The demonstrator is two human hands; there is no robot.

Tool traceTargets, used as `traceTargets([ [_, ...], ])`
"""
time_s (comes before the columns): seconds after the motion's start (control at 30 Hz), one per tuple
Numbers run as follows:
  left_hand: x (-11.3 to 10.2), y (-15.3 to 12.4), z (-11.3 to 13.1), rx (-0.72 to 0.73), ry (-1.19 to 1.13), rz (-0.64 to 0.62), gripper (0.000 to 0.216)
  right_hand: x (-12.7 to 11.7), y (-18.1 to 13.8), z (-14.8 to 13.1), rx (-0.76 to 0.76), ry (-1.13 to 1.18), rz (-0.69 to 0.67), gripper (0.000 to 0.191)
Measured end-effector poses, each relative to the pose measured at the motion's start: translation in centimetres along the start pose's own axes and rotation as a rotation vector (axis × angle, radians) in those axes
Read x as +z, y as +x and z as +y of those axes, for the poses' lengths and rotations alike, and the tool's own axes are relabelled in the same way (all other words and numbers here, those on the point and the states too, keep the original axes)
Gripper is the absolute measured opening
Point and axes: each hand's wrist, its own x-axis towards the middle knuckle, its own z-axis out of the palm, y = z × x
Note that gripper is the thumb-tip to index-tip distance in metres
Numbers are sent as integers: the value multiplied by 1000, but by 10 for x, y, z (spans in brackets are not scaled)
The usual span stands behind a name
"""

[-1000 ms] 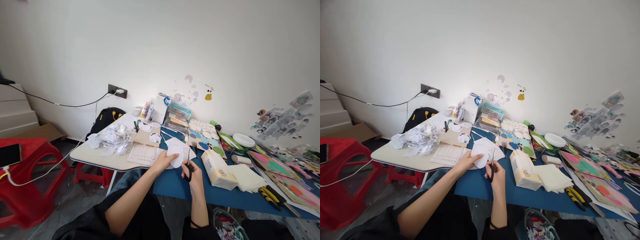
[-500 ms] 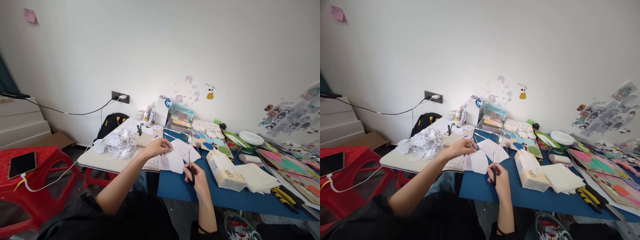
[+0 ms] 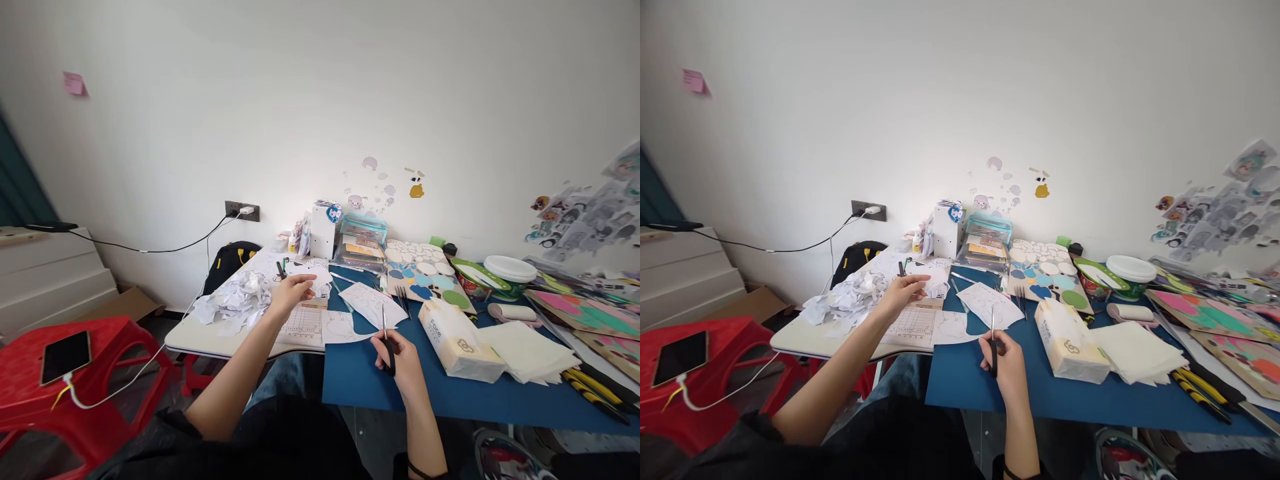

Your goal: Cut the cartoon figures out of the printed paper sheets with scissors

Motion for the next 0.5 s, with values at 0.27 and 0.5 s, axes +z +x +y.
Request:
traceTargets([
  [0.27, 12, 11, -19, -127, 70, -14, 24, -1, 0, 1, -7, -4, 0, 37],
  [0.5, 12, 18, -25, -222, 93, -78, 25, -2, 0, 1, -13, -19, 1, 37],
])
